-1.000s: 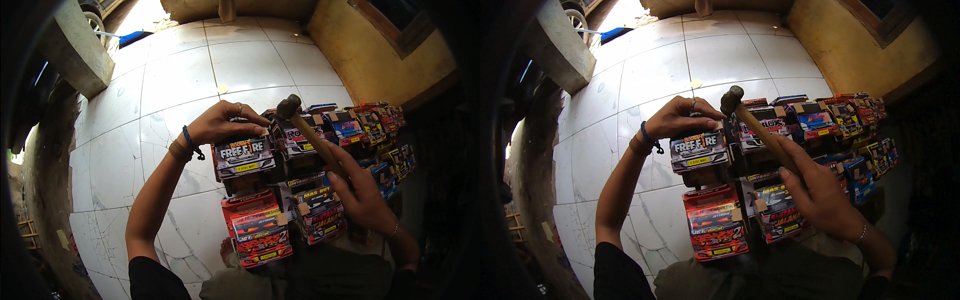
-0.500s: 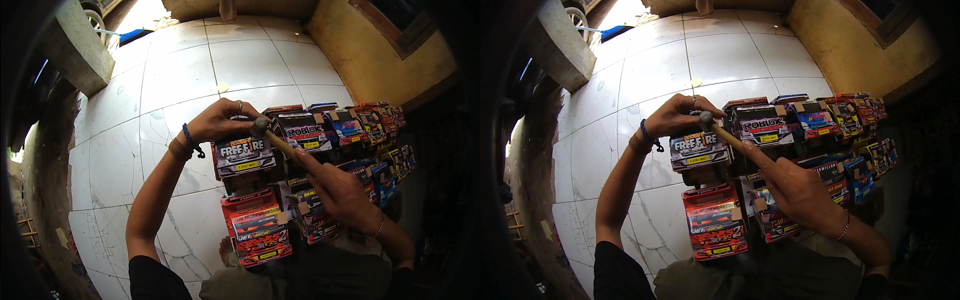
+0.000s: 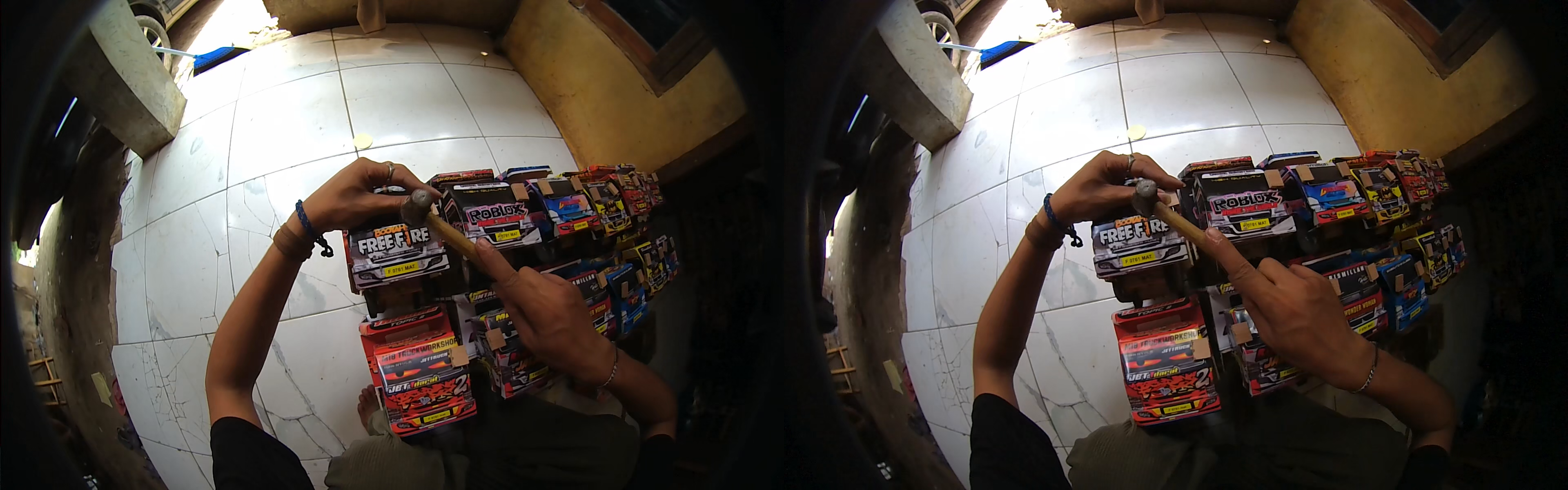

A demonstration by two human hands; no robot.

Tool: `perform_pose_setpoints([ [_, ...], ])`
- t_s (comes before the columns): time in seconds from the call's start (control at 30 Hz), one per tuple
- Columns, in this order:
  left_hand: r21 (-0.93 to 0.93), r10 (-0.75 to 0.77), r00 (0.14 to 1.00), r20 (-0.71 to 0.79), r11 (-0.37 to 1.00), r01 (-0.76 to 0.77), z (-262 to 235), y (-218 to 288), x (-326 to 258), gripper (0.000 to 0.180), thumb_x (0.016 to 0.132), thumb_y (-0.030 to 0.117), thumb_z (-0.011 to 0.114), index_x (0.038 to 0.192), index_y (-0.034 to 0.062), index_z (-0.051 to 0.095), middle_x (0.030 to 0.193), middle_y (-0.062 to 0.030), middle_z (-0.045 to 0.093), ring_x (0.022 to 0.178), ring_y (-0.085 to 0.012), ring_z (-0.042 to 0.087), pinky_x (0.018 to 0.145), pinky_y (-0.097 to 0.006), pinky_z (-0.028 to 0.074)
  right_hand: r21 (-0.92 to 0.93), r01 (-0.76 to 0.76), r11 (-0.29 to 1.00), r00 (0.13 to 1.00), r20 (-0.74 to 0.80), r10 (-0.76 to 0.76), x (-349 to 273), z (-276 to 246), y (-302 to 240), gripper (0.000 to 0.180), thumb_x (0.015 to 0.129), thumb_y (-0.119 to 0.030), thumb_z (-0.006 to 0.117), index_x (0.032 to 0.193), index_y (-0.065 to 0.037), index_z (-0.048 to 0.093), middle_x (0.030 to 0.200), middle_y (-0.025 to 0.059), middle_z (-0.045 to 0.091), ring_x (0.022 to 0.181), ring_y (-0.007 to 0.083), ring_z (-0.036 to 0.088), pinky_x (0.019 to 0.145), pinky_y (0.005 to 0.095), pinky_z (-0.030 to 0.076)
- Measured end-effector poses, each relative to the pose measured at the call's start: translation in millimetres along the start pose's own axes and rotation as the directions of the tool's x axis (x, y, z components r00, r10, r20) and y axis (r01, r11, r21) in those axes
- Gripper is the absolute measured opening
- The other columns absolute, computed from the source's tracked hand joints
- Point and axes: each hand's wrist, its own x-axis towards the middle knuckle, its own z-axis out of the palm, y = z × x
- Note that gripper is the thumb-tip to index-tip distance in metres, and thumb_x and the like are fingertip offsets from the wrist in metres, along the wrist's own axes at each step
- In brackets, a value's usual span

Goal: The person assembles small wooden toy trucks by hammering small wooden blocks onto their sides. They repeatedly pick up blocks from a nearby box, position them on the trucks, and secure them with a hammer.

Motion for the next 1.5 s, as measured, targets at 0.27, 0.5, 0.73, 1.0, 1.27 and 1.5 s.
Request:
perform_pose_setpoints([
  [0.27, 0.011, -0.02, 1.0, -0.004, 1.0, 0.02, 0, -3, -1, 0.031, 0.094, 0.02, 0.074, 0.119, 0.0019, 0.074, 0.113, -0.0131, 0.075, 0.108, -0.0211, 0.07, 0.099, -0.038, 0.057, -0.12, 0.055, 0.991, 0.998, -0.006, -0.057, 1, 7, 4, 0.076, 0.089, -0.001, 0.063, 0.16, -0.012, 0.038, 0.068, 0.0038, 0.044, 0.055, 0.0194, 0.045, 0.056, 0.0342, 0.042],
  [0.5, -0.016, -0.06, 0.998, -0.021, 0.998, 0.06, -1, -5, -4, 0.024, 0.094, 0.017, 0.075, 0.115, 0.0035, 0.074, 0.107, -0.0093, 0.077, 0.101, -0.016, 0.071, 0.094, -0.033, 0.057, 0.042, 0.029, 0.999, 0.986, -0.163, -0.021, 0, 10, 8, 0.075, 0.089, -0.001, 0.062, 0.16, -0.013, 0.039, 0.069, 0.0033, 0.045, 0.056, 0.0203, 0.045, 0.058, 0.0342, 0.041],
  [0.73, -0.031, -0.026, 0.999, -0.033, 0.999, 0.025, 0, -5, -1, 0.028, 0.094, 0.017, 0.075, 0.118, 0.0023, 0.074, 0.108, -0.0109, 0.077, 0.102, -0.0173, 0.071, 0.093, -0.033, 0.058, -0.084, 0.076, 0.994, 0.995, -0.057, -0.08, 0, 14, 8, 0.076, 0.089, -0.002, 0.063, 0.16, -0.013, 0.039, 0.067, 0.002, 0.043, 0.056, 0.0198, 0.043, 0.057, 0.0341, 0.039],
  [1.0, -0.005, -0.132, 0.991, -0.03, 0.991, 0.132, -1, 0, -4, 0.029, 0.093, 0.02, 0.077, 0.117, 0.0026, 0.075, 0.109, -0.0112, 0.077, 0.102, -0.0173, 0.071, 0.095, -0.033, 0.057, 0.009, 0.01, 1.0, 0.991, -0.134, -0.008, 1, 6, 6, 0.071, 0.092, -0.001, 0.063, 0.159, -0.01, 0.04, 0.071, 0.0029, 0.047, 0.06, 0.0202, 0.046, 0.063, 0.035, 0.041],
  [1.27, -0.039, -0.053, 0.998, -0.026, 0.998, 0.052, 0, 1, -1, 0.03, 0.094, 0.02, 0.076, 0.118, 0.0023, 0.075, 0.109, -0.0123, 0.077, 0.101, -0.0168, 0.072, 0.093, -0.031, 0.058, -0.127, 0.082, 0.988, 0.989, -0.115, -0.097, 2, 14, 9, 0.074, 0.091, -0.003, 0.063, 0.16, -0.013, 0.039, 0.069, -0.0002, 0.042, 0.06, 0.0173, 0.044, 0.067, 0.0337, 0.042],
  [1.5, -0.03, -0.016, 1.0, -0.025, 0.999, 0.015, 0, -7, -1, 0.032, 0.093, 0.018, 0.076, 0.121, 0.0019, 0.073, 0.109, -0.012, 0.077, 0.102, -0.0179, 0.072, 0.096, -0.033, 0.057, -0.135, 0.098, 0.986, 0.991, -0.082, -0.109, 1, 15, 11, 0.073, 0.091, -0.001, 0.062, 0.16, -0.013, 0.039, 0.068, -0.0013, 0.041, 0.06, 0.0156, 0.043, 0.068, 0.0337, 0.042],
])
